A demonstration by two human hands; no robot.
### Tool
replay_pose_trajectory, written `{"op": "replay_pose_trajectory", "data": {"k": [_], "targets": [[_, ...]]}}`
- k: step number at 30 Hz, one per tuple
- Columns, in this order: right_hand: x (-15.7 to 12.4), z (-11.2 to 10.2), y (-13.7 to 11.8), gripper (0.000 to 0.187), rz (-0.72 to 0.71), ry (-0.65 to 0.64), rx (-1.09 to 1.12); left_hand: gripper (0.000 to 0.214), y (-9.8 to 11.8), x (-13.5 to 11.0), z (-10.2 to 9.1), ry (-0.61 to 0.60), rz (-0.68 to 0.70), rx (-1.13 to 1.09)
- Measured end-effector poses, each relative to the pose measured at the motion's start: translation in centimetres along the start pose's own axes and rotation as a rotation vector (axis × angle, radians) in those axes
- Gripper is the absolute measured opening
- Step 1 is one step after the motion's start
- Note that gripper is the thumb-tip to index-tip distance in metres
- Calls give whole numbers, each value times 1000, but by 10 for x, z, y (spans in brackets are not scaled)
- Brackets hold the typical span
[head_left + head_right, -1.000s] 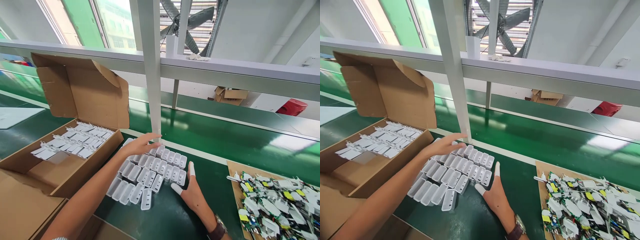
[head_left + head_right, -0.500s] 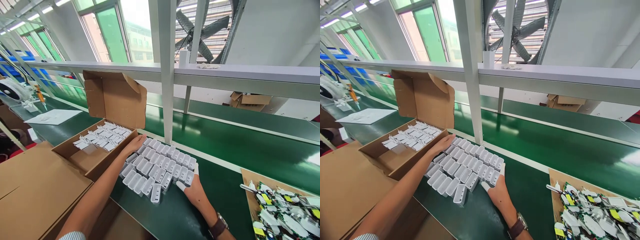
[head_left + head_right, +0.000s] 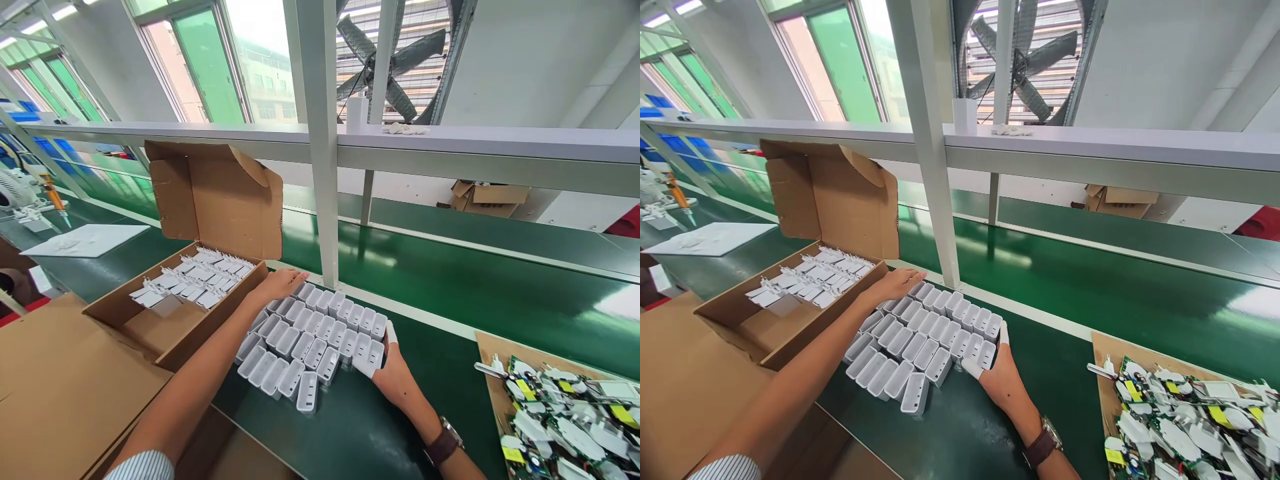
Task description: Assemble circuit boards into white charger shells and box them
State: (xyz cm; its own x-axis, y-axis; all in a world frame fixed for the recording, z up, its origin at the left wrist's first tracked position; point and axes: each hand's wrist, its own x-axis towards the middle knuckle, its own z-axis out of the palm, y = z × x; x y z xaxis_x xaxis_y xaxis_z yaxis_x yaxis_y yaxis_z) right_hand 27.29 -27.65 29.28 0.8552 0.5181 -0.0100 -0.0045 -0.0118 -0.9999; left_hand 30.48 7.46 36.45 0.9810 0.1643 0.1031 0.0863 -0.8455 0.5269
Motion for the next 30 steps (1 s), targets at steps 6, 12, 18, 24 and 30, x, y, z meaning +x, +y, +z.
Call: {"op": "replay_pose_trajectory", "data": {"k": [6, 12, 18, 24, 30], "targets": [[7, 6, 1, 112, -37, 9, 46, 62, 32, 5, 17, -205, 160, 128], [9, 9, 7, 106, -81, 18, 42, 64, 64, 10, 40, -294, 283, 109], [1, 5, 14, 119, -45, 56, -5, 70, 76, -7, 18, -220, 284, 34], [-8, -5, 17, 128, 93, 41, -108, 56, 44, -99, -39, 295, 49, -214], [-67, -1, 14, 67, -78, 131, -407, 58, -17, -202, -24, 515, -229, -179]]}}
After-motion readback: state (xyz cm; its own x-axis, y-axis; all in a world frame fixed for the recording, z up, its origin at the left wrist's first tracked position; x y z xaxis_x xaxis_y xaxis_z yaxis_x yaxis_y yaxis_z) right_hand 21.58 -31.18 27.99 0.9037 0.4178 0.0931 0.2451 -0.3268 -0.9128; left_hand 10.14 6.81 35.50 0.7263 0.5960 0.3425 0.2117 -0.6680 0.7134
